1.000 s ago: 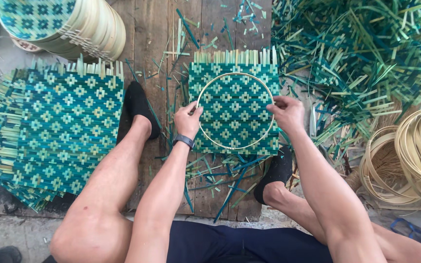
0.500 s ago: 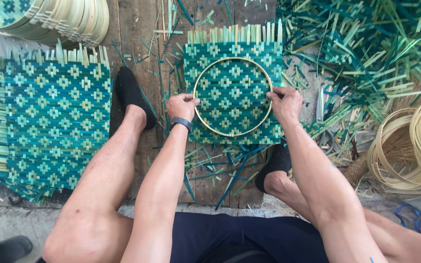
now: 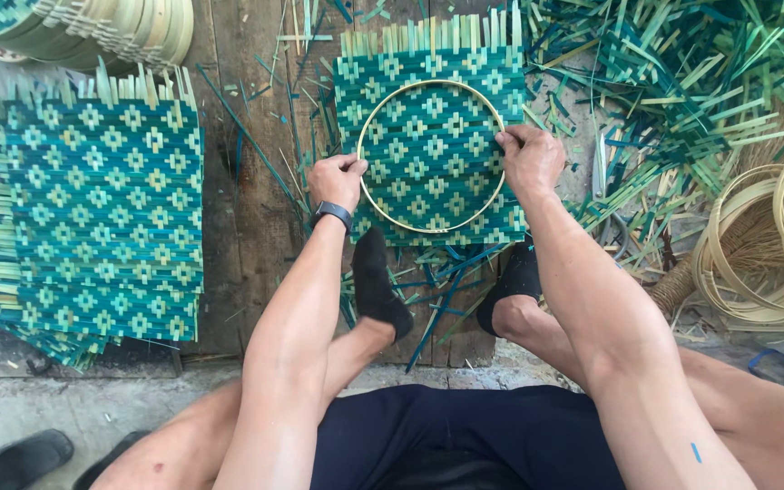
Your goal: The person sits on the floor and repeatedly trims the excess woven material from the edges of circular basket bases using scissors. They place a wooden ring on the base, cut the overhanging strips, and then remove the ring to reveal the finished edge.
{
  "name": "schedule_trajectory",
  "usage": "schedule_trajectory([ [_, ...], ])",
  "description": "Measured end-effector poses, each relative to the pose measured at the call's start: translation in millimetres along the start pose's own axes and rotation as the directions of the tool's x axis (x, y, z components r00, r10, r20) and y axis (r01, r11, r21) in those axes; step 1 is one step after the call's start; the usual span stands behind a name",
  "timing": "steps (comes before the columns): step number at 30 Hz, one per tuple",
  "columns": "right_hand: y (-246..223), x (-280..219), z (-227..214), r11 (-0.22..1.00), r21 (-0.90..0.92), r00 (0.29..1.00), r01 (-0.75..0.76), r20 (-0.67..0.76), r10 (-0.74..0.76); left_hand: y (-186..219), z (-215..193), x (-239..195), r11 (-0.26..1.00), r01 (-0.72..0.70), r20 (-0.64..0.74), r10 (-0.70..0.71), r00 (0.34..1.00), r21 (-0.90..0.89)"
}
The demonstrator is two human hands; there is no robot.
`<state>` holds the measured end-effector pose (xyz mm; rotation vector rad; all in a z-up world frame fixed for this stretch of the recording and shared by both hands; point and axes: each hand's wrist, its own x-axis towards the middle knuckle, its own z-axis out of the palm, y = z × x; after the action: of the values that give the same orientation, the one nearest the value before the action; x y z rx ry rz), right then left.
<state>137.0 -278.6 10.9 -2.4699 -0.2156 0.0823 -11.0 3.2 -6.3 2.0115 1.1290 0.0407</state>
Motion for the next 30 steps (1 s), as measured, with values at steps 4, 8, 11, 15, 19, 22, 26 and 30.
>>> schedule_trajectory([
  [4,1,2,6,1.0,-0.001,1.0,-0.023,0.002,0.023,-8,-1,11,0.997,0.077,0.041,-0.077,0.996,-0.002],
  [8,6,3,6,0.989,0.093,0.992,-0.113,0.066,0.107,-3,2,21,0.977,0.212,0.063,-0.213,0.975,0.021],
  [11,5,8,3,0.988,0.029,0.982,-0.154,0.118,0.149,4,6,18,0.985,0.164,0.023,-0.163,0.986,-0.055],
  [15,4,12,5,0.992,0.06,0.989,-0.11,0.103,0.104,-6,7,19,0.999,0.046,-0.019,-0.046,0.999,0.021],
  [19,16,12,7,0.987,0.048,0.978,-0.151,0.149,0.142,-28,25,23,0.998,0.058,-0.054,-0.056,0.997,0.037],
  [22,28,20,16,0.992,0.016,0.98,-0.129,0.157,0.125,-48,37,31,0.988,0.065,-0.045,-0.072,0.996,-0.141],
  [26,60,32,38,0.995,-0.024,0.977,-0.097,0.186,0.1,-75,43,50,0.965,0.121,0.052,-0.112,0.992,-0.235],
  [30,74,42,40,0.993,-0.073,0.94,-0.092,0.323,0.111,-78,45,57,0.958,0.15,0.114,-0.125,0.986,-0.246],
])
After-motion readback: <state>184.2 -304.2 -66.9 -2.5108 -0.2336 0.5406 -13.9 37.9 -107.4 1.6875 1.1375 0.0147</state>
